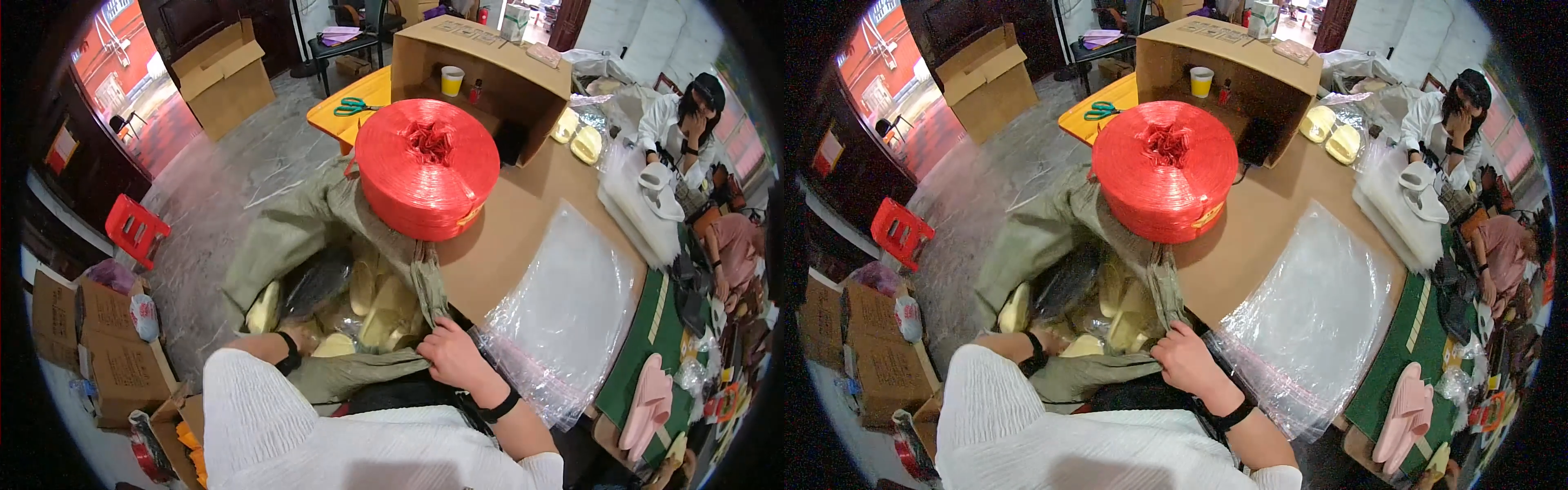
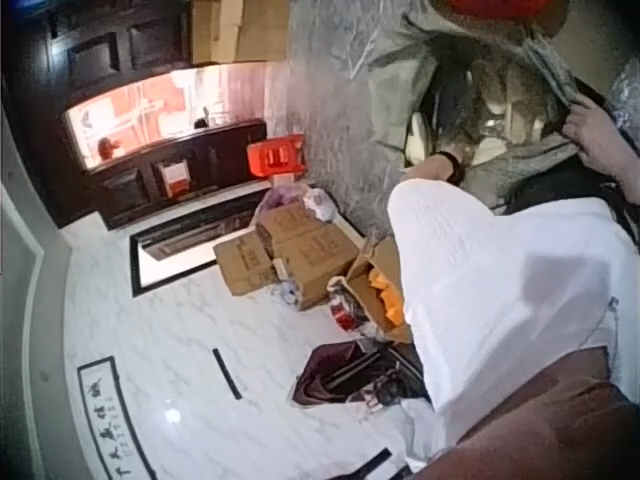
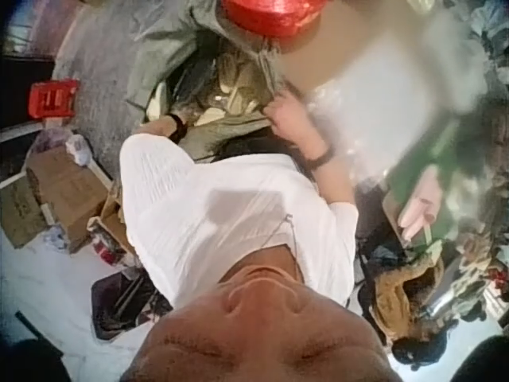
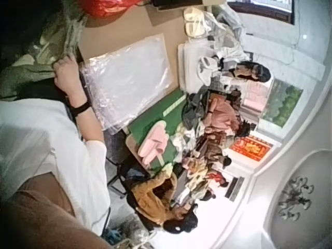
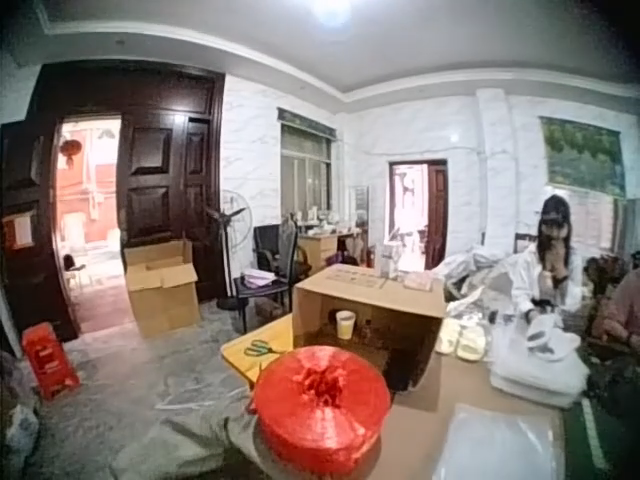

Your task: The recorder is packing pairs of yellow and pink sandals into plastic bags from a large sack and placing them on a workspace table for further processing.

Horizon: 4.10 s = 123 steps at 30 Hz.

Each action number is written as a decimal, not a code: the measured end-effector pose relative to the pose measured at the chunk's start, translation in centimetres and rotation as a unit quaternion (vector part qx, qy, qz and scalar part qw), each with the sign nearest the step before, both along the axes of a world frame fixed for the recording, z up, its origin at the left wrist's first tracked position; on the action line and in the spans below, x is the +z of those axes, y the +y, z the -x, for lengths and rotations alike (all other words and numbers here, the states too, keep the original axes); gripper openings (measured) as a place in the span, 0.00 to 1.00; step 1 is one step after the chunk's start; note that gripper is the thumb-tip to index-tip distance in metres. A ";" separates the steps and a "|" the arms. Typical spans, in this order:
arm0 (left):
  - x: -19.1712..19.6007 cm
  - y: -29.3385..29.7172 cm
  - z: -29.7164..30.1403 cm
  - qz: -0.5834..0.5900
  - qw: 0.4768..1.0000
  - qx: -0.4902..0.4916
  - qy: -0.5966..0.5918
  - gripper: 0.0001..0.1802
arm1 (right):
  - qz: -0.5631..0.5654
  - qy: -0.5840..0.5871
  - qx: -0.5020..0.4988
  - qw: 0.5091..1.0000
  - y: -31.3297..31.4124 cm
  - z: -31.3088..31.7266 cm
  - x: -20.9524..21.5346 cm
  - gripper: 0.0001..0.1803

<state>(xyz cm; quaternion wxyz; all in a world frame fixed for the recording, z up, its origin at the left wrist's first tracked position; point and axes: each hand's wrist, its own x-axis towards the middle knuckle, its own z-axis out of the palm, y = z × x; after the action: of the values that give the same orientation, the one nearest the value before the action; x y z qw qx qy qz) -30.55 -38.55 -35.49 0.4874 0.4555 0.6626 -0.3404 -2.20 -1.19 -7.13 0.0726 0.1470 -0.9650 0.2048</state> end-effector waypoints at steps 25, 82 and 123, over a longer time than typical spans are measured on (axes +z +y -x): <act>4.7 18.8 11.4 -0.230 0.870 0.282 0.333 0.49 | 0.028 -0.047 -0.087 0.995 0.8 -3.2 1.1 0.12; 49.4 46.5 -20.7 -0.723 0.652 -0.123 -0.192 0.27 | -0.033 0.285 -0.710 0.643 18.1 -48.6 2.0 0.09; 58.3 57.5 -20.8 -0.781 0.577 -0.235 0.043 0.18 | 0.351 -0.342 -0.036 0.871 -0.1 -4.0 -5.4 0.50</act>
<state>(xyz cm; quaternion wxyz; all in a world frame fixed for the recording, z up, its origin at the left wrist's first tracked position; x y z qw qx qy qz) -9.78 19.00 22.79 -0.1832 0.7847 0.5618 0.1873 1.79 -1.34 -12.57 -0.2079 -0.0027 -0.7987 0.5647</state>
